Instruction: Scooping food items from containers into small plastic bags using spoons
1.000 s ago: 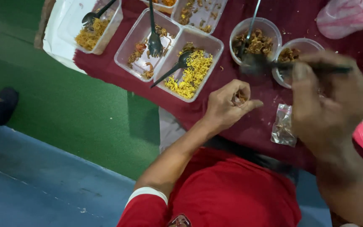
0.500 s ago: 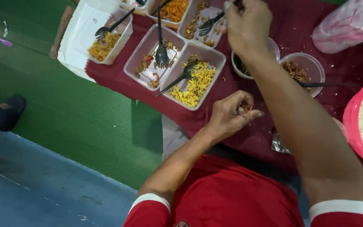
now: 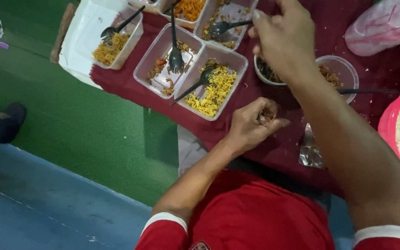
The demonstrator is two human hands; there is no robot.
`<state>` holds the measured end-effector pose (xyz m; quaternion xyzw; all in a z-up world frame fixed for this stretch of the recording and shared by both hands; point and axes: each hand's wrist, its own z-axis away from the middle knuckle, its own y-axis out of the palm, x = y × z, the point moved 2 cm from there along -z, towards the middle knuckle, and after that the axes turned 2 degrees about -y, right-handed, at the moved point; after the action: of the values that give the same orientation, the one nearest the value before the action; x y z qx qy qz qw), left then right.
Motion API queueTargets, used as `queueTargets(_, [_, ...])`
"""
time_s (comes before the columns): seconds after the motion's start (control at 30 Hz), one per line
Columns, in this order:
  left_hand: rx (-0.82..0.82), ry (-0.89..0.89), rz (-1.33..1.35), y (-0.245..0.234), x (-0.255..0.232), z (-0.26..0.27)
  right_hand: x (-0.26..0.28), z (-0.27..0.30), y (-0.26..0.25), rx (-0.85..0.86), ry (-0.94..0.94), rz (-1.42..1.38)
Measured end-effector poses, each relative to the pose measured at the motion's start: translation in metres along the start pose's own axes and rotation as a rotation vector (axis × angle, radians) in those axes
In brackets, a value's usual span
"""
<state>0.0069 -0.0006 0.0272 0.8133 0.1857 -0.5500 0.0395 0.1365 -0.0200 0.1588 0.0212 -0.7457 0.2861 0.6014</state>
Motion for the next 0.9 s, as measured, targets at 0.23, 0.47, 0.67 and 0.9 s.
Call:
queueTargets(0.23, [-0.050,0.022,0.024,-0.001,-0.005,-0.003,0.009,0.113,-0.048,0.017,-0.438,0.455])
queueTargets(0.47, [0.041,0.151,-0.099,-0.002,-0.008,0.003,-0.027,0.181,-0.047,-0.046,-0.448,0.549])
queueTargets(0.67, [-0.054,0.242,-0.308,-0.002,-0.036,0.003,-0.049,0.202,-0.039,-0.253,-0.627,0.682])
queueTargets(0.9, [-0.156,0.319,-0.325,-0.009,-0.033,0.009,-0.061,0.205,-0.031,-0.325,-0.701,0.750])
